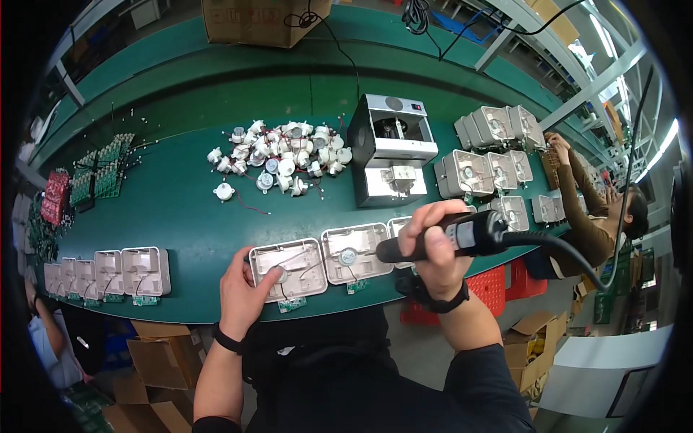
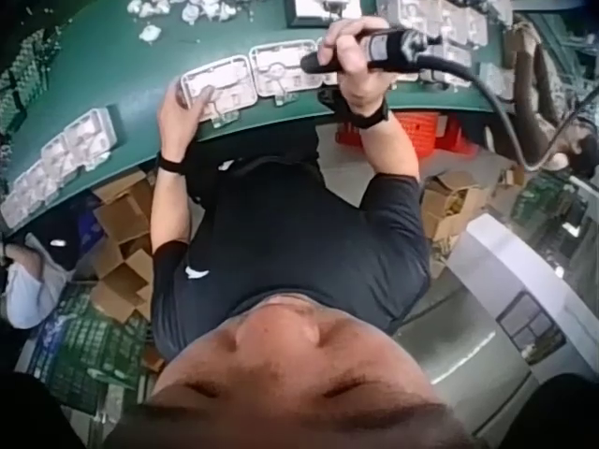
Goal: The person picks up a motor from a pile, fits it into a plastic housing, and secures it with a power screwdriver. After repeating this for several units, the person moves the completed housings to a stack on the workbench.
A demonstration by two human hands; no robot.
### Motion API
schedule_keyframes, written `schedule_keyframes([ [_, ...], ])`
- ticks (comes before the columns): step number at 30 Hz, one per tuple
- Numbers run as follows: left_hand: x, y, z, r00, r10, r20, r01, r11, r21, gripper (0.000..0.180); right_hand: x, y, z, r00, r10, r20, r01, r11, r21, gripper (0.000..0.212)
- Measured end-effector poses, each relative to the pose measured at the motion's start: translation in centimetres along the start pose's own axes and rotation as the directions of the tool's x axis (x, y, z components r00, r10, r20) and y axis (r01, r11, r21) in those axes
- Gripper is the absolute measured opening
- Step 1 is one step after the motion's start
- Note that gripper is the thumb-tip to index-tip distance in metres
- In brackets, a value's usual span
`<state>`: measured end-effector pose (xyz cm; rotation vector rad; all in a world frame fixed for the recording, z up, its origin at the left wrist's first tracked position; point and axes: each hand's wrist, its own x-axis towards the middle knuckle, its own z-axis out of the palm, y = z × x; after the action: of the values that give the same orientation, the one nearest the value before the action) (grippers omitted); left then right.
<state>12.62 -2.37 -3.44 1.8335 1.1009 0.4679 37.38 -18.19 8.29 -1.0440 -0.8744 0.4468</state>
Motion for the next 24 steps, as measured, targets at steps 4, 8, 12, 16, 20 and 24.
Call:
schedule_keyframes([
  [4,-0.1,0.3,0.0,1.000,-0.003,-0.002,0.003,1.000,-0.011,0.061,-0.7,1.3,0.6,0.999,0.030,0.013,-0.030,0.999,0.011,0.023],
  [8,-0.1,0.4,0.0,1.000,0.021,0.007,-0.021,1.000,0.019,0.060,-0.9,2.2,0.3,0.999,0.029,0.020,-0.029,0.999,0.020,0.023],
  [12,-0.1,0.4,-0.1,1.000,0.028,0.007,-0.028,0.999,0.041,0.060,-1.0,3.1,0.8,0.999,0.037,0.013,-0.037,0.999,-0.008,0.023],
  [16,0.3,0.3,0.3,0.997,0.077,-0.011,-0.076,0.997,0.029,0.060,-0.9,3.8,0.4,0.996,-0.027,0.080,0.032,0.998,-0.061,0.022],
  [20,0.1,0.3,0.5,0.994,0.111,-0.018,-0.110,0.993,0.040,0.059,-1.0,3.5,0.9,0.999,-0.014,0.046,0.019,0.994,-0.106,0.021],
  [24,-0.1,0.9,0.3,0.997,0.076,0.001,-0.076,0.997,-0.005,0.059,-0.4,3.2,1.0,0.998,0.027,0.062,-0.018,0.992,-0.128,0.019],
])
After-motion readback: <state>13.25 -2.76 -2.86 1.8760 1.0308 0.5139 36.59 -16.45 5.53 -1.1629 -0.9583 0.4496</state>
